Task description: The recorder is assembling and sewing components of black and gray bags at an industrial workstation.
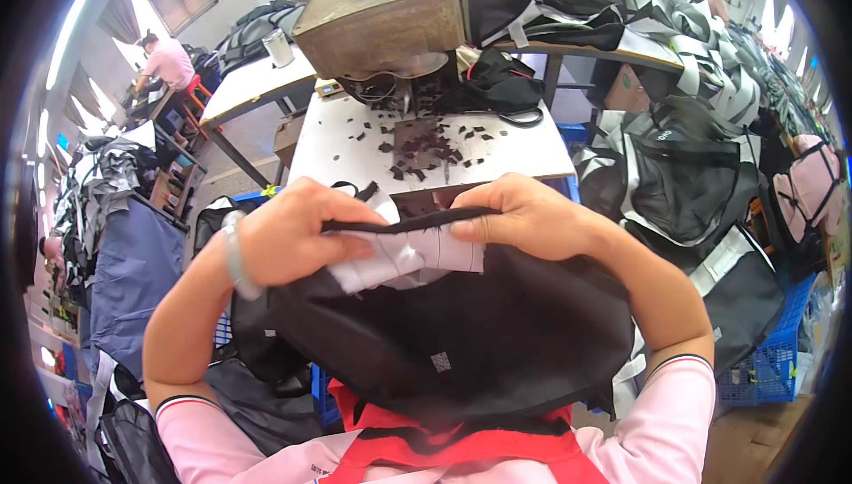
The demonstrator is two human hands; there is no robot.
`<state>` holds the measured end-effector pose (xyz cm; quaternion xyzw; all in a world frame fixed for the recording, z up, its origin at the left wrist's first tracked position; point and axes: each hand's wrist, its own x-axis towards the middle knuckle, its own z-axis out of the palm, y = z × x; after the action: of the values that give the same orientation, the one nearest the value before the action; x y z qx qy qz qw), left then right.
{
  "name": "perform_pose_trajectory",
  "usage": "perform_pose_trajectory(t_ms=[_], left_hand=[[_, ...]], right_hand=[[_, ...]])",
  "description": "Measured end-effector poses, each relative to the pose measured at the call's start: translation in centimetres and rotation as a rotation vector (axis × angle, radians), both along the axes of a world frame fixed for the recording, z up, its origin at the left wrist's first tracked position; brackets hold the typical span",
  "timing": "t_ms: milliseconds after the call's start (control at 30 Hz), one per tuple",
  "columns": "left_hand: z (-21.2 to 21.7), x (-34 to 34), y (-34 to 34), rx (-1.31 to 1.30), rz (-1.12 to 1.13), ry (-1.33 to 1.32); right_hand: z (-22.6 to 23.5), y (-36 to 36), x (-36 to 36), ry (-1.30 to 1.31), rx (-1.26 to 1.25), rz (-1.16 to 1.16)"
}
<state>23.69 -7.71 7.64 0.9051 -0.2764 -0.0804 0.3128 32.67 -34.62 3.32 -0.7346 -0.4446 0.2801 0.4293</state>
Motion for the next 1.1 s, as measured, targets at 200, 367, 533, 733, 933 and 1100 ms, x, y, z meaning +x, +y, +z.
perform_pose_trajectory(t_ms=[200,367,533,733,933,1100], left_hand=[[-6.9,4.6,2.6,-0.508,0.266,0.341],[-8.8,7.7,4.4,-0.544,0.292,0.401],[-10.7,11.6,5.6,-0.599,0.348,0.482],[-11.6,14.9,6.8,-0.495,0.432,0.492],[-13.1,17.7,7.5,-0.529,0.464,0.569],[-14.2,18.7,8.7,-0.536,0.481,0.575]], right_hand=[[-5.0,3.0,5.3,0.317,0.037,-0.084],[-5.7,4.8,8.0,0.318,0.04,-0.099],[-7.1,5.8,11.6,0.307,-0.005,-0.103],[-8.0,7.3,15.2,0.263,-0.089,-0.1],[-9.3,7.9,17.5,0.322,-0.087,-0.133],[-9.2,8.8,18.3,0.323,-0.121,-0.124]])
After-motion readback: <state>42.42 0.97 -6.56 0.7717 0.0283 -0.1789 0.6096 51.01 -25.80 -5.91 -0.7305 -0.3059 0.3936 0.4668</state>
